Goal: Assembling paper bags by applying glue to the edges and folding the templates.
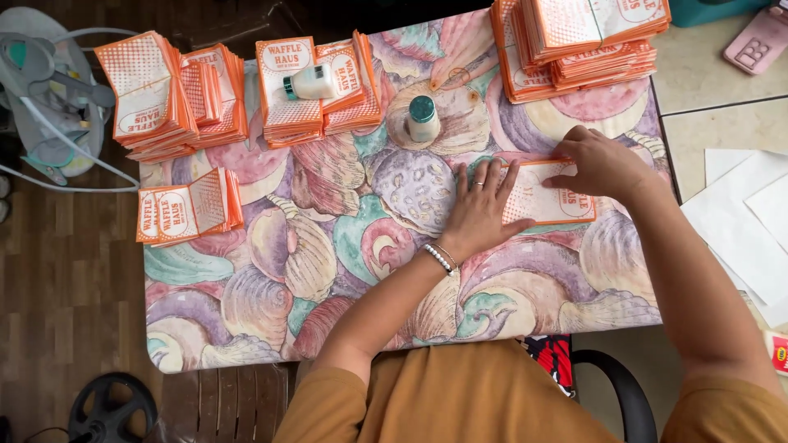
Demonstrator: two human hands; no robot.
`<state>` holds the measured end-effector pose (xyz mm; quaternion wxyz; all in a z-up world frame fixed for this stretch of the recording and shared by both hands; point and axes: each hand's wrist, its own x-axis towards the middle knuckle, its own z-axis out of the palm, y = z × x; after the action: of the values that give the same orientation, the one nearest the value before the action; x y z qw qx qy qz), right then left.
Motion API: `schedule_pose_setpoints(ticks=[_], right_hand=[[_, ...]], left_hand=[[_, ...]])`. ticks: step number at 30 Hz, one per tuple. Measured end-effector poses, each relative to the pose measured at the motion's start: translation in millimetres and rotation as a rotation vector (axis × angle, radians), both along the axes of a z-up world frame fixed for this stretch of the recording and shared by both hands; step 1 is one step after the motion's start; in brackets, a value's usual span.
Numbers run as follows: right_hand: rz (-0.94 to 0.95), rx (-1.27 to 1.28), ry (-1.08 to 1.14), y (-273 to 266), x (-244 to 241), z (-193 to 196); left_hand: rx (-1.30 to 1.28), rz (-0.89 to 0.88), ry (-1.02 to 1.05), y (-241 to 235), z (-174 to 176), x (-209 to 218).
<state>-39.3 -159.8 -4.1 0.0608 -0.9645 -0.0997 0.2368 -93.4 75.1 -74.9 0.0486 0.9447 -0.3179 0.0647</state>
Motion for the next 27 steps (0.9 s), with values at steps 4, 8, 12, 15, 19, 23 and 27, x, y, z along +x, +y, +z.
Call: schedule_pose_setpoints(ticks=[4,8,12,15,19,23,27], right_hand=[[-0.002,-0.002,0.006,1,9,-9],[-0.065,0.062,0.121,5,15,-6],[0.035,0.005,0.068,1,22,-22],[-0.044,0.009,0.155,8,23,-10],[-0.121,-0.021,0.291,30,19,24],[0.008,-0.138,0.268,33,24,16],[-0.002,-0.169,0.325,43,28,24]], left_hand=[[0.033,0.001,-0.02,-1,-1,2],[-0.027,-0.006,-0.047,-2,-7,2],[-0.095,-0.008,-0.108,-2,-14,0],[-0.031,-0.01,-0.065,-1,-11,1],[-0.036,-0.021,-0.091,1,-7,0],[-0.098,-0.039,-0.072,3,-7,-1],[-0.075,-0.049,-0.061,3,-6,-1]])
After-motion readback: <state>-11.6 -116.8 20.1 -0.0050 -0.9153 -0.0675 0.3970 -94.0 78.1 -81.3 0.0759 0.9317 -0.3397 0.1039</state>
